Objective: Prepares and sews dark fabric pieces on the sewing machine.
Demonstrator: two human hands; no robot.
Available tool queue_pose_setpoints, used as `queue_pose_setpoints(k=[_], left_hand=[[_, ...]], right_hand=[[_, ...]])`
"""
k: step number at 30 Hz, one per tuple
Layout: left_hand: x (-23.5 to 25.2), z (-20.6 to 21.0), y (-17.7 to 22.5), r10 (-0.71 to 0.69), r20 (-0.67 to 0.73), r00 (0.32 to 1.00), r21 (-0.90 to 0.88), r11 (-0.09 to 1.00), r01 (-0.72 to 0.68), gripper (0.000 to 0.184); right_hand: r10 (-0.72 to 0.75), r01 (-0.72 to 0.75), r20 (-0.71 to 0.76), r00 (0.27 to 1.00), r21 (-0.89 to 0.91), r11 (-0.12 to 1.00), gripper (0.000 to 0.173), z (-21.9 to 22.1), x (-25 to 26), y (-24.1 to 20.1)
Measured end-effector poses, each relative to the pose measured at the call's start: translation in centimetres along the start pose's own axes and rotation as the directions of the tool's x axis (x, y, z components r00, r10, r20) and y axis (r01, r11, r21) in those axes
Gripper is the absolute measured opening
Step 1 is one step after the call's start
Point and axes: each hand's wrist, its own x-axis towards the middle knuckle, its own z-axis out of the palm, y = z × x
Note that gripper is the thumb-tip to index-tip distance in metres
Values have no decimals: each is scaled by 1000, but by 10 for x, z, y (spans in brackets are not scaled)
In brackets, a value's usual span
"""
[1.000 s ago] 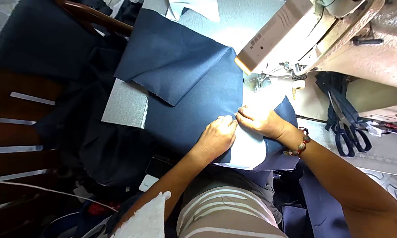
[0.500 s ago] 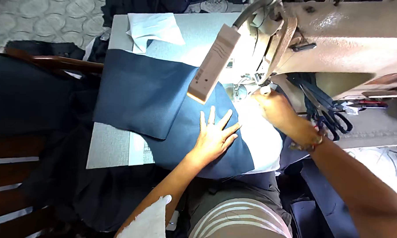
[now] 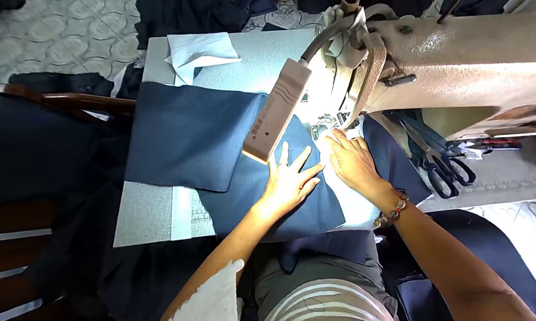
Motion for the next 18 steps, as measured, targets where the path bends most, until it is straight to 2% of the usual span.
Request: queue_pose_setpoints(k=[7, 12, 18], left_hand=[[23, -4, -14, -13, 19, 1000, 7, 1000, 13, 41], [22, -2, -17, -1, 19, 1000, 7, 1000, 1, 41], [22, -4, -16, 1, -4, 1000, -19, 1000, -1, 39]], right_hand=[[33, -33, 13, 999, 25, 999, 43, -15, 15, -5], [51, -52, -8, 999, -15, 999, 44, 15, 27, 17], [42, -41, 78, 996, -18, 999, 42, -7, 20, 4]])
